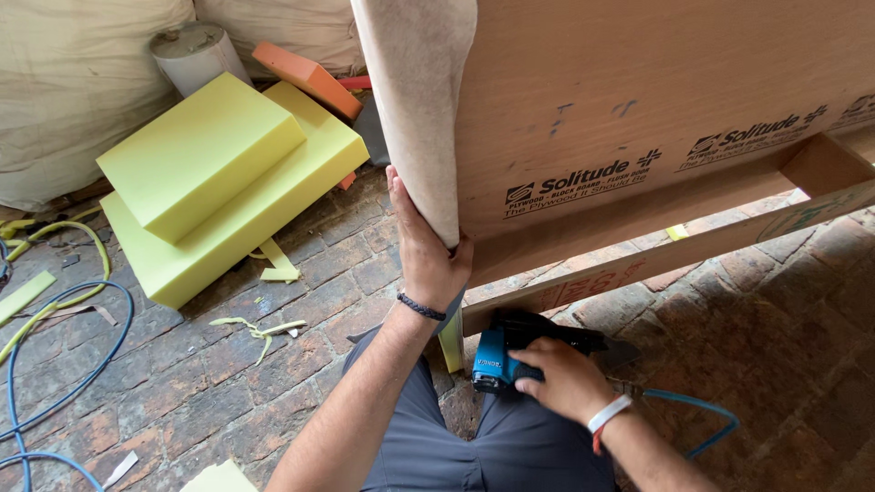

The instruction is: The person wraps beige fabric around a yellow foam-covered wooden frame and secures it with a pneumatic staple gun. They repeatedly pull, fold, and staple the fabric along the edges to create a tight finish.

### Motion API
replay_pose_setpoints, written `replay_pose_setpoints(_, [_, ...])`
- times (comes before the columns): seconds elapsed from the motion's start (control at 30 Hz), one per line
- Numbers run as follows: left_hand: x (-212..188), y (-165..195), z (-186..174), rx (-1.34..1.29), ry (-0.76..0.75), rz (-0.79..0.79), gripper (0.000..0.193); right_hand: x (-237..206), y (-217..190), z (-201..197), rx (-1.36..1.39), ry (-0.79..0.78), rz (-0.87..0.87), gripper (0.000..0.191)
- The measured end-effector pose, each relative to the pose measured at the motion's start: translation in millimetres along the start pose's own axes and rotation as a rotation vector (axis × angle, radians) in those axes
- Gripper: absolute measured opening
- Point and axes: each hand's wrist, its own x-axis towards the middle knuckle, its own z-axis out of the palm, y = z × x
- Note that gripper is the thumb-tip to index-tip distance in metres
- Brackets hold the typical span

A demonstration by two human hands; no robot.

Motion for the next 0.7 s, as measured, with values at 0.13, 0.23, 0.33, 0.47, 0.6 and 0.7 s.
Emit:
replay_pose_setpoints(0.13, [-4, 0, 0, 0.024, 0.011, -0.014, 0.111, 37, -39, -71, 0.302, 0.245, 0.072, 0.038])
replay_pose_setpoints(0.23, [7, 5, -6, -0.011, 0.019, 0.012, 0.107, 71, -84, -144, 0.774, 0.528, -0.601, 0.064])
replay_pose_setpoints(0.33, [45, 11, -20, -0.289, -0.007, 0.032, 0.098, 110, -145, -193, 0.790, 0.632, -0.908, 0.067])
replay_pose_setpoints(0.47, [153, 6, -33, -0.709, -0.041, 0.145, 0.081, 147, -201, -219, 0.692, 0.825, -0.870, 0.061])
replay_pose_setpoints(0.6, [200, 17, -40, -0.812, -0.049, 0.187, 0.076, 175, -205, -231, 0.833, 0.821, -0.979, 0.063])
replay_pose_setpoints(0.7, [204, 30, -41, -0.794, -0.026, 0.195, 0.075, 189, -194, -232, 1.013, 0.713, -1.088, 0.063])
